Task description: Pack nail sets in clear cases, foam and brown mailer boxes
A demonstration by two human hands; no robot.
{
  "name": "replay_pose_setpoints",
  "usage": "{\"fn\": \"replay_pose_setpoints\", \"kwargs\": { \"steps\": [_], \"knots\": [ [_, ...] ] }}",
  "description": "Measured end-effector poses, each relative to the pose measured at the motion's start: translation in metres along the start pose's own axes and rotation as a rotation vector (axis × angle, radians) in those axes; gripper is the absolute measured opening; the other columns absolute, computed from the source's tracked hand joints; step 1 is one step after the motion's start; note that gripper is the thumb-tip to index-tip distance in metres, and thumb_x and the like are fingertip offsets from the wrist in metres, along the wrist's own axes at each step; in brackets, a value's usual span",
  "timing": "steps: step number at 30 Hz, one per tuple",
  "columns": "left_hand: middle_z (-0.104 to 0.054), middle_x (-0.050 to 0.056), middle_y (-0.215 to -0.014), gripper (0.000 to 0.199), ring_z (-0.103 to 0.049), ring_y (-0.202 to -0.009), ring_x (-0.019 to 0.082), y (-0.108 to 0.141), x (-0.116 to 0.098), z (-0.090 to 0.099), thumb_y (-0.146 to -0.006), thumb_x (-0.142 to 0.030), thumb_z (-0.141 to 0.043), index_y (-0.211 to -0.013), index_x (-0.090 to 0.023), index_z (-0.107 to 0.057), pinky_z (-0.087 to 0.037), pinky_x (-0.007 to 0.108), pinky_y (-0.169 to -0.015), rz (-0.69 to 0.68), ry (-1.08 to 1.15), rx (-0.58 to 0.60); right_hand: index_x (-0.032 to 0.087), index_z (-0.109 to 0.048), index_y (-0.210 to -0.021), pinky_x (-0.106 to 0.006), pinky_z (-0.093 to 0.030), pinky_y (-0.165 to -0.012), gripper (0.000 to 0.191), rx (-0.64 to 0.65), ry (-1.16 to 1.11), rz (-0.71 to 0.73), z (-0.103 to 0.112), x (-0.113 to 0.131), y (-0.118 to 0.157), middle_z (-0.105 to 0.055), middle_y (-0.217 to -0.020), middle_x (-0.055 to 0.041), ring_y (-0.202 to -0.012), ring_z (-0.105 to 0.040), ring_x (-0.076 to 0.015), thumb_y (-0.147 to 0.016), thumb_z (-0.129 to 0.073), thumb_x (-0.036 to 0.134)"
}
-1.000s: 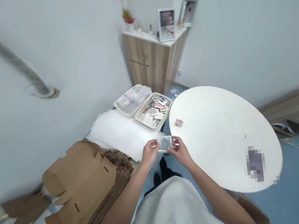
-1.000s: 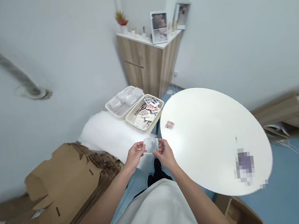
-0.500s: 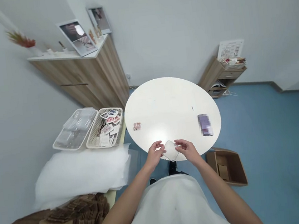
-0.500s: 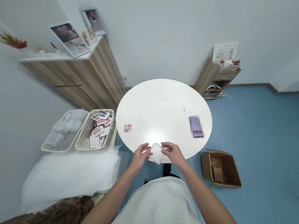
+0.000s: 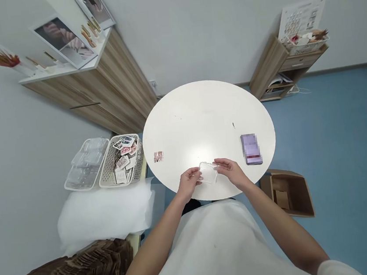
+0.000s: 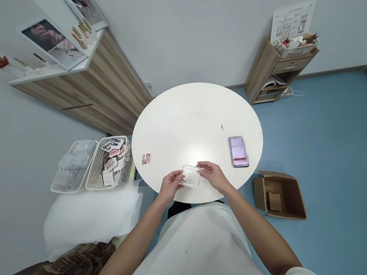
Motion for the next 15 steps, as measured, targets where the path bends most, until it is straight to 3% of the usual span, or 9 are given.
{"fn": "replay_pose_setpoints", "kwargs": {
  "steps": [4, 9, 12, 15],
  "knots": [
    [-0.060, 0.005, -0.084, 0.038, -0.058, -0.070, 0.011, -0.008, 0.004, -0.005, -0.064, -0.038, -0.067, -0.093, -0.016, -0.057, -0.049, 0.026, -0.063, 0.022, 0.074, -0.048, 0.023, -0.054, -0.107, -0.037, -0.044, -0.086, 0.046, -0.022, -0.054, -0.082, 0.005, -0.007, -0.003, -0.056, -0.115, -0.0090, -0.098, -0.057, -0.0189, -0.065, -0.066, 0.036],
    [-0.059, 0.005, -0.086, 0.039, -0.059, -0.072, 0.012, -0.018, 0.000, -0.008, -0.064, -0.038, -0.067, -0.094, -0.016, -0.054, -0.050, 0.029, -0.066, 0.029, 0.067, -0.032, 0.025, -0.049, -0.110, -0.036, -0.048, -0.078, 0.045, 0.033, -0.077, -0.177, -0.007, -0.015, -0.004, -0.057, -0.114, -0.0085, -0.090, -0.061, -0.0178, -0.070, -0.059, 0.042],
    [-0.058, 0.006, -0.090, 0.039, -0.060, -0.075, 0.013, -0.023, -0.005, -0.004, -0.066, -0.038, -0.065, -0.095, -0.017, -0.052, -0.050, 0.030, -0.069, 0.014, 0.021, -0.023, 0.022, -0.049, -0.108, -0.037, -0.049, -0.075, 0.047, -0.045, -0.052, -0.152, -0.018, -0.021, -0.006, -0.061, -0.103, -0.0085, -0.081, -0.062, -0.0171, -0.066, -0.063, 0.038],
    [-0.056, 0.008, -0.100, 0.036, -0.059, -0.083, 0.014, -0.024, -0.009, 0.004, -0.068, -0.035, -0.063, -0.097, -0.018, -0.052, -0.048, 0.031, -0.075, -0.068, -0.117, -0.112, 0.020, -0.050, -0.103, -0.037, -0.049, -0.073, 0.043, -0.162, -0.020, -0.097, -0.026, -0.024, -0.009, -0.062, -0.096, -0.0075, -0.072, -0.062, -0.0158, -0.066, -0.063, 0.037]
  ]
}}
Point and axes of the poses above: each hand's wrist, its own y-axis away from the middle knuckle, its own z-axis out of the back of the hand, x = y × z, the point moved 2 cm from there along -y, towards the middle knuckle
